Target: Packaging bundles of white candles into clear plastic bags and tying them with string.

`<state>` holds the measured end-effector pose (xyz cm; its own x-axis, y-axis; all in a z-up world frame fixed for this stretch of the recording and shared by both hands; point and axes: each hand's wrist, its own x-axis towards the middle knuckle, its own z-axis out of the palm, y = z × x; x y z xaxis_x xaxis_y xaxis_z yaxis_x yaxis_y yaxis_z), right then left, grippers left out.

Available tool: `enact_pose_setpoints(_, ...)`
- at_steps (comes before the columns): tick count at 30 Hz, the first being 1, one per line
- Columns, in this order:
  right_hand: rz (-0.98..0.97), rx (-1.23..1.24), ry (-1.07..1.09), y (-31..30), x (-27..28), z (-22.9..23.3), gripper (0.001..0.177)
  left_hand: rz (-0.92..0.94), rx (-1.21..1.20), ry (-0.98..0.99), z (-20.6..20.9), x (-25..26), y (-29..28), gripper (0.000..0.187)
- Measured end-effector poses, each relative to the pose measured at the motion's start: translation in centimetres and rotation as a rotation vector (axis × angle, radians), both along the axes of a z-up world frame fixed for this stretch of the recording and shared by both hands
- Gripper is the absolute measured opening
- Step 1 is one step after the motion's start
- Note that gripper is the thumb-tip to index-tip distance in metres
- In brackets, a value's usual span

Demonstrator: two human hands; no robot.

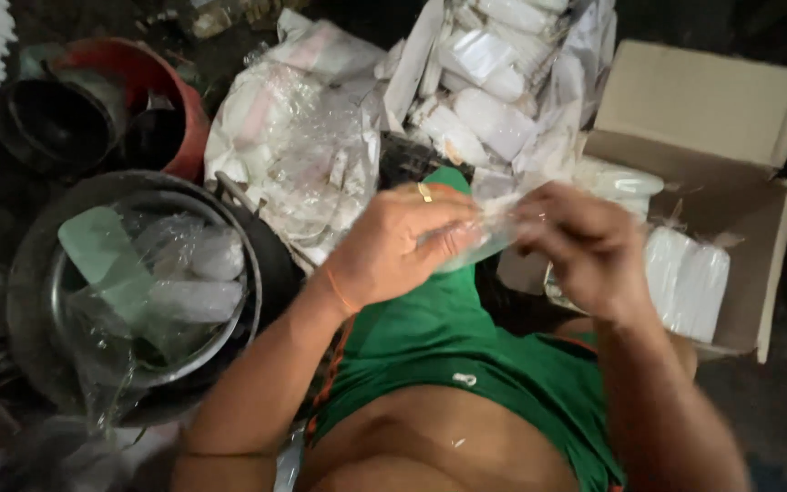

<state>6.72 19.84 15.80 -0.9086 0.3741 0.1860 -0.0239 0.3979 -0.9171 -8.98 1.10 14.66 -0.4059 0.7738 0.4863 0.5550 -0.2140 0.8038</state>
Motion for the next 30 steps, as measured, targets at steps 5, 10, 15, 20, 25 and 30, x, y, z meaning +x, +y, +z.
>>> enact_pose_setpoints(5,-0.067,-0.131,0.104,-1.5,-0.8,0.0,0.039,-0.011,0.001,0.156,0.8,-0.8,0.7,0.01)
enact_pose_setpoints(10,-0.022,0.105,0.018,-0.9,-3.0,1.6,0.043,0.121,0.03,0.4,1.2,-1.4,4.6,0.012)
enact_pose_setpoints(15,-0.01,0.346,0.217,-0.3,-1.6,0.2,0.028,0.156,0.055,0.356,3.7,1.3,5.0,0.011)
enact_pose_setpoints(20,-0.025,0.068,0.088,-4.8,4.3,-6.9,0.016,-0.142,-0.255,-0.607,-4.4,5.5,-2.5,0.014)
enact_pose_setpoints(25,-0.045,0.013,-0.054,-7.8,8.4,-12.1,0.003,0.091,-0.533,-1.638,-13.0,9.9,-2.4,0.053)
enact_pose_setpoints(30,0.045,0.198,0.054,-7.9,7.5,-11.9,0.008,0.46,-0.268,-1.71,-12.5,11.6,2.7,0.047)
